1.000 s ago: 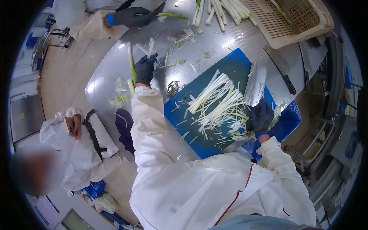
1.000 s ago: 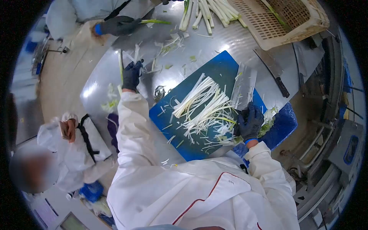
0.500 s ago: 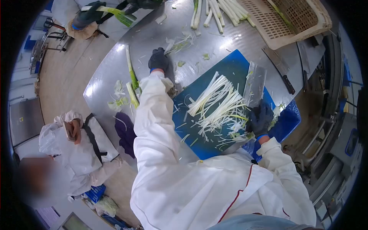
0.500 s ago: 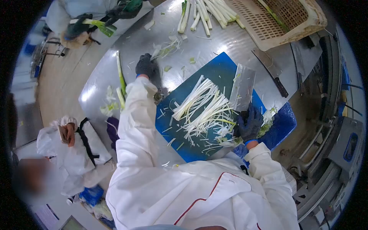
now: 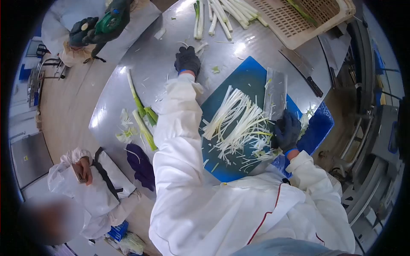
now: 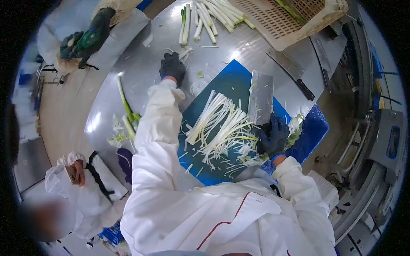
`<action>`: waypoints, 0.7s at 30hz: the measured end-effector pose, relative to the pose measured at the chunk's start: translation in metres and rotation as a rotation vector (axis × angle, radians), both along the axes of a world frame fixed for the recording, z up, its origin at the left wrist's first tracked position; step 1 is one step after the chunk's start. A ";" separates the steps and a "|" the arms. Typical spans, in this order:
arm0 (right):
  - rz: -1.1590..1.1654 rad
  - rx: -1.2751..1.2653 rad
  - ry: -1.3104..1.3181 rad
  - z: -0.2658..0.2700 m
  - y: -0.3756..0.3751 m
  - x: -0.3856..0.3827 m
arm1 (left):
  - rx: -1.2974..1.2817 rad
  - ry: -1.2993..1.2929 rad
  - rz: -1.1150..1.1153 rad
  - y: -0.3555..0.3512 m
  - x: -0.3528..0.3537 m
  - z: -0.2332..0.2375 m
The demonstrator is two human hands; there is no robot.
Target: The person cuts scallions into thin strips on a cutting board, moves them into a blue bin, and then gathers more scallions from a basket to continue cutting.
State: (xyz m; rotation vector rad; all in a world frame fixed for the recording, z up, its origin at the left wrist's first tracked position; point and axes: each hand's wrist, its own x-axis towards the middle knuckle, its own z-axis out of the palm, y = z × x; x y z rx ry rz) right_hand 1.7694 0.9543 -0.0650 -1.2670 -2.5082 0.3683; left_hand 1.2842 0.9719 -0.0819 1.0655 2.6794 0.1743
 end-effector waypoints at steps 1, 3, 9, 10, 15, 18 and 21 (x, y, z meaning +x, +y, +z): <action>-0.004 -0.004 0.003 0.001 0.001 -0.002 | 0.137 0.079 0.047 0.002 -0.006 -0.028; -0.013 -0.018 -0.004 0.002 -0.001 -0.002 | 0.250 0.150 -0.098 0.005 -0.044 -0.082; -0.032 -0.023 -0.013 0.008 -0.002 -0.002 | 0.742 -0.857 0.012 -0.058 -0.046 0.009; -0.048 -0.043 -0.035 0.009 -0.002 -0.003 | 0.693 -0.871 0.008 -0.071 -0.029 0.024; -0.096 -0.206 -0.044 0.014 0.019 -0.006 | 0.337 -0.839 -0.061 -0.112 0.062 0.054; -0.154 -0.415 -0.020 0.027 0.033 -0.004 | 0.311 -0.627 -0.221 -0.123 0.120 0.011; -0.136 -0.381 -0.040 0.005 0.049 0.008 | 0.108 -0.314 -0.587 -0.136 0.184 0.029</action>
